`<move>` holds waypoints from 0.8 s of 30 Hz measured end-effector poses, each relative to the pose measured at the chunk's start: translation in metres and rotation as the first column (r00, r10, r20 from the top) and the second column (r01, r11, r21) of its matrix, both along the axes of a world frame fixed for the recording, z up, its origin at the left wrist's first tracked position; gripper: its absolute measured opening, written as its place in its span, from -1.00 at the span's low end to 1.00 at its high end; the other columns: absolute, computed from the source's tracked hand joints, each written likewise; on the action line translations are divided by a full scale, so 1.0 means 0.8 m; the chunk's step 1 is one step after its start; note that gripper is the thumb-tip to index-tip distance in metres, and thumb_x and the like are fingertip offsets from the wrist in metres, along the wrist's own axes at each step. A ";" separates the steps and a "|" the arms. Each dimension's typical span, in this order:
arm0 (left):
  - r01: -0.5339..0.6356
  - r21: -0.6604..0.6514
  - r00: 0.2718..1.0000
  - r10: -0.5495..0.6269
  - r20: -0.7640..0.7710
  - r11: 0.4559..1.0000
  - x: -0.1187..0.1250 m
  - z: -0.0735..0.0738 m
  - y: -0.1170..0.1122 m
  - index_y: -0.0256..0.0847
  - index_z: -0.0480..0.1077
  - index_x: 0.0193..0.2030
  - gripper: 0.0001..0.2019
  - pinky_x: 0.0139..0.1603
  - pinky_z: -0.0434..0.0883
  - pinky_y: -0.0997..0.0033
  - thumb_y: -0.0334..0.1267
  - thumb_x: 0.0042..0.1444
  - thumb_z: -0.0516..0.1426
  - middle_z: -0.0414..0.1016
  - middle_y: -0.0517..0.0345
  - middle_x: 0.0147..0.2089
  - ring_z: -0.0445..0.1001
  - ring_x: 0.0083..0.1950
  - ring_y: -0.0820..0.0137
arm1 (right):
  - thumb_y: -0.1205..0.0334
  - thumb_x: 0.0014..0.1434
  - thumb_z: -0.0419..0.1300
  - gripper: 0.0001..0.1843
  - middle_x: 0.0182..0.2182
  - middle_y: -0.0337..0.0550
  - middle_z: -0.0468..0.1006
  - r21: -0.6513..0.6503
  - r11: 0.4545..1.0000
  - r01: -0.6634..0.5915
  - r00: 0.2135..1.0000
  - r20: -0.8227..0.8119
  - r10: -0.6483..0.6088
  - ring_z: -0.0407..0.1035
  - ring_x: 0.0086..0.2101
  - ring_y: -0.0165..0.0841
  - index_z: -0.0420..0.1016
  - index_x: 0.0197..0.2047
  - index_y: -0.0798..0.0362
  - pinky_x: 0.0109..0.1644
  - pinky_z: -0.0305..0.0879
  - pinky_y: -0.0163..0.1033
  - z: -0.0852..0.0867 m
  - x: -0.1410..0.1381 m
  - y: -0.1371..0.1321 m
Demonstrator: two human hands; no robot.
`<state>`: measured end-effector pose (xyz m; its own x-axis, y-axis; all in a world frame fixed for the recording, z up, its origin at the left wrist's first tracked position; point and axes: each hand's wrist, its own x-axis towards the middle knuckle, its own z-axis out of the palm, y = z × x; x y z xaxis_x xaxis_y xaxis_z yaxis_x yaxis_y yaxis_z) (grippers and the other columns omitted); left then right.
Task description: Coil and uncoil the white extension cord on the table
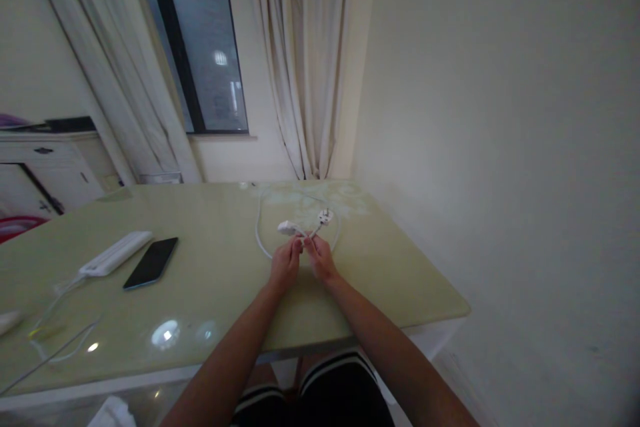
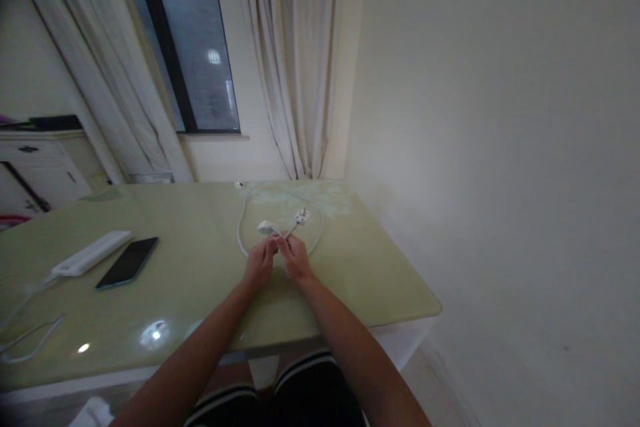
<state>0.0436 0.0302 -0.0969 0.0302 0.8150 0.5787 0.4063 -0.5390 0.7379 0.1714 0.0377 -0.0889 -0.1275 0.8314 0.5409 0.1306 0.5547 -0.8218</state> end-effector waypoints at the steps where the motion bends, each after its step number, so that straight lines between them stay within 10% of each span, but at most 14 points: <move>1: -0.024 -0.005 1.000 0.024 -0.003 1.000 -0.001 0.000 0.001 -0.19 0.44 -0.36 -0.49 -0.29 0.30 0.37 0.10 0.38 -0.11 0.45 0.09 -0.45 0.41 -0.40 0.33 | -0.24 0.39 -0.03 -0.40 -0.35 -0.10 0.52 0.019 1.000 0.020 1.000 -0.016 -0.019 0.40 -0.28 -0.33 0.57 -0.11 0.12 -0.15 0.34 -0.29 0.002 0.001 -0.002; 7: 0.048 -0.109 0.978 -0.025 0.206 0.993 -0.003 0.008 0.005 -0.22 0.44 -0.46 -0.31 -0.38 0.26 0.38 0.37 0.25 -0.11 0.39 0.10 -0.52 0.36 -0.41 0.33 | -0.07 0.42 0.00 -0.53 -0.10 -0.02 0.58 0.177 0.982 -0.068 0.994 0.097 0.052 0.44 -0.06 -0.27 0.60 0.03 0.05 0.11 0.35 -0.19 0.011 0.008 -0.010; 13: 0.171 -0.289 0.930 -0.057 0.364 0.942 -0.001 0.022 0.001 -0.33 0.57 -0.11 -0.32 -0.49 0.28 0.45 0.34 0.19 0.04 0.39 0.17 -0.54 0.34 -0.52 0.41 | -0.17 0.38 0.05 -0.48 -0.35 -0.16 0.55 -0.082 0.984 -0.157 0.987 -0.032 0.155 0.38 -0.51 -0.46 0.50 0.07 0.08 -0.38 0.34 -0.34 0.002 0.005 -0.003; 17: 0.210 -0.257 0.894 -0.079 0.441 0.943 0.001 0.024 -0.003 -0.31 0.28 0.38 -0.24 -0.56 0.27 0.51 0.23 0.22 0.10 0.41 0.24 -0.49 0.31 -0.57 0.48 | -0.31 0.28 0.09 -0.33 -0.48 -0.24 0.48 -0.216 0.965 -0.148 0.972 -0.215 0.100 0.37 -0.58 -0.44 0.38 0.13 0.14 -0.52 0.26 -0.36 -0.006 -0.006 0.006; 24: 0.153 -0.137 0.959 -0.113 0.261 0.979 -0.002 0.016 -0.005 -0.16 0.16 0.47 -0.33 -0.55 0.26 0.55 0.06 0.30 0.11 0.46 0.17 -0.26 0.27 -0.56 0.57 | -0.47 0.25 -0.05 -0.10 -0.68 -0.35 0.30 -0.298 0.951 -0.088 0.976 -0.216 0.023 0.19 -0.70 -0.46 0.47 0.14 0.22 -0.62 0.12 -0.36 -0.009 -0.007 0.011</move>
<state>0.0420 0.0260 -0.0841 0.0147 0.8932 0.4494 0.1299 -0.4474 0.8849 0.1660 0.0464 -0.0961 -0.0901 0.9549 0.2829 -0.0849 0.2757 -0.9575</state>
